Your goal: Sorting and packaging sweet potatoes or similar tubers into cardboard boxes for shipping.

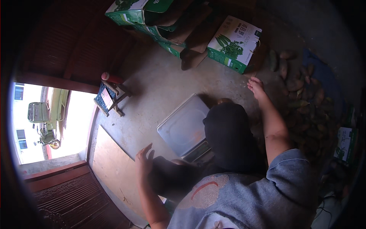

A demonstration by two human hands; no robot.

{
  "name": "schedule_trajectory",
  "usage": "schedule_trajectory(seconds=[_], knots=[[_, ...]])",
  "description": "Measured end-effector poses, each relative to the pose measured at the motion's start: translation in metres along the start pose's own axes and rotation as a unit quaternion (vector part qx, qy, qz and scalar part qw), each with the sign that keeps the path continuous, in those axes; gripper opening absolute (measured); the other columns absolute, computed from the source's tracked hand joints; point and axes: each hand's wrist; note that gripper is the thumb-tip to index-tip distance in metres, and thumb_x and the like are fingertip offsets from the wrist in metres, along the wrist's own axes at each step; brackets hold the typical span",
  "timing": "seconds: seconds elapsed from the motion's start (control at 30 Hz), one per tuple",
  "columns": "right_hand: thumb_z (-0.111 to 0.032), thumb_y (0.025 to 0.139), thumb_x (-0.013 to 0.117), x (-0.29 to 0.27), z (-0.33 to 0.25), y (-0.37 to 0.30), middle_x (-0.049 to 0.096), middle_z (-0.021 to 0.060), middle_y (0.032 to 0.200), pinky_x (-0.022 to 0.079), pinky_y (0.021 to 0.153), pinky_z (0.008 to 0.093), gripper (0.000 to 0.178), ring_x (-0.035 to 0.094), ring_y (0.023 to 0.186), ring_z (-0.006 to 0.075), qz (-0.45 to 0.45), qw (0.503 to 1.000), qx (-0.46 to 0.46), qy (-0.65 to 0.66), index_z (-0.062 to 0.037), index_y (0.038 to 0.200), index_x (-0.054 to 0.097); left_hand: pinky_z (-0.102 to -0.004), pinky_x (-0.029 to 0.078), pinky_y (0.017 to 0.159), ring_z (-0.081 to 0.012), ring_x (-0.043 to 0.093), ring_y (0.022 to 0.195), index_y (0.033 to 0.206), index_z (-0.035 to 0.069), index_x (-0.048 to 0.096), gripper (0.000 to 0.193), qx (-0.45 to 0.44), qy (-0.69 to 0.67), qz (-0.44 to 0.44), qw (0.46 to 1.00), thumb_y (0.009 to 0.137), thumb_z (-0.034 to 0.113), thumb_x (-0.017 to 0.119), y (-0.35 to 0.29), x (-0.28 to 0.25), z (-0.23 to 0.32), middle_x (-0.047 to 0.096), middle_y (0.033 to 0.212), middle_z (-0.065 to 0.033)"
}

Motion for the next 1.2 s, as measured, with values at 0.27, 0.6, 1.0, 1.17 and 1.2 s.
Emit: schedule_trajectory(seconds=[0.27, 0.6, 1.0, 1.17, 1.2], knots=[[-0.013, 0.09, 0.076, 0.014, -0.037, 0.114, 0.058, 0.01, 0.131, 0.047, 0.108, 0.0414, 0.074, 0.058, 0.122, 0.0229, 0.045, 0.981, -0.051, 0.18, -0.0062, 0.152, 0.036, -0.0422, 0.055, 0.093, -0.0366, 0.069, 0.107, 0.12, 0.006, 0.073, 0.028, 0.029, 0.004, 0.042, 0.999, 0.092, 0.006, 0.07, 0.012, 0.01, 0.016, 0.073, 0.114, -0.0189], [-0.005, 0.092, 0.073, 0.026, -0.047, 0.167, 0.067, 0.0076, 0.114, 0.06, 0.081, 0.0266, 0.023, 0.068, 0.103, 0.0236, -0.059, 0.939, 0.007, 0.339, -0.0044, 0.114, 0.065, -0.0417, 0.056, 0.087, -0.037, 0.071, 0.097, 0.119, 0.006, 0.073, 0.028, -0.005, -0.015, 0.052, 0.999, 0.091, 0.004, 0.069, 0.021, 0.016, 0.036, 0.073, 0.105, -0.0192], [-0.024, 0.087, 0.083, -0.017, -0.099, 0.108, 0.062, -0.0028, 0.072, 0.031, 0.046, 0.0279, 0.018, 0.046, 0.053, 0.0089, 0.091, 0.984, 0.051, -0.146, -0.0108, 0.095, 0.073, -0.0431, 0.055, 0.093, -0.0379, 0.07, 0.104, 0.119, 0.006, 0.074, 0.028, -0.017, -0.01, 0.063, 0.998, 0.091, 0.008, 0.07, 0.048, -0.034, 0.041, 0.073, 0.113, -0.0189], [-0.019, 0.088, 0.081, -0.023, -0.212, 0.049, 0.07, 0.0029, 0.078, 0.038, 0.049, 0.0295, 0.021, 0.05, 0.055, 0.0101, 0.037, 0.936, -0.129, -0.326, -0.0031, 0.101, 0.076, -0.042, 0.055, 0.09, -0.0328, 0.069, 0.107, 0.122, 0.012, 0.074, 0.029, -0.013, 0.01, 0.075, 0.997, 0.094, 0.017, 0.069, 0.049, -0.05, 0.019, 0.074, 0.113, -0.0136], [-0.018, 0.088, 0.081, -0.027, -0.231, 0.037, 0.071, 0.0036, 0.079, 0.039, 0.05, 0.0298, 0.022, 0.051, 0.056, 0.0106, 0.028, 0.913, -0.157, -0.376, -0.0022, 0.102, 0.076, -0.042, 0.055, 0.09, -0.0328, 0.069, 0.107, 0.122, 0.012, 0.074, 0.029, -0.017, -0.002, 0.077, 0.997, 0.094, 0.017, 0.069, 0.045, -0.047, 0.013, 0.074, 0.113, -0.0136]])
Point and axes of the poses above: each hand's wrist, its own y-axis towards the middle knuckle, its own x-axis out of the palm, z = x × y
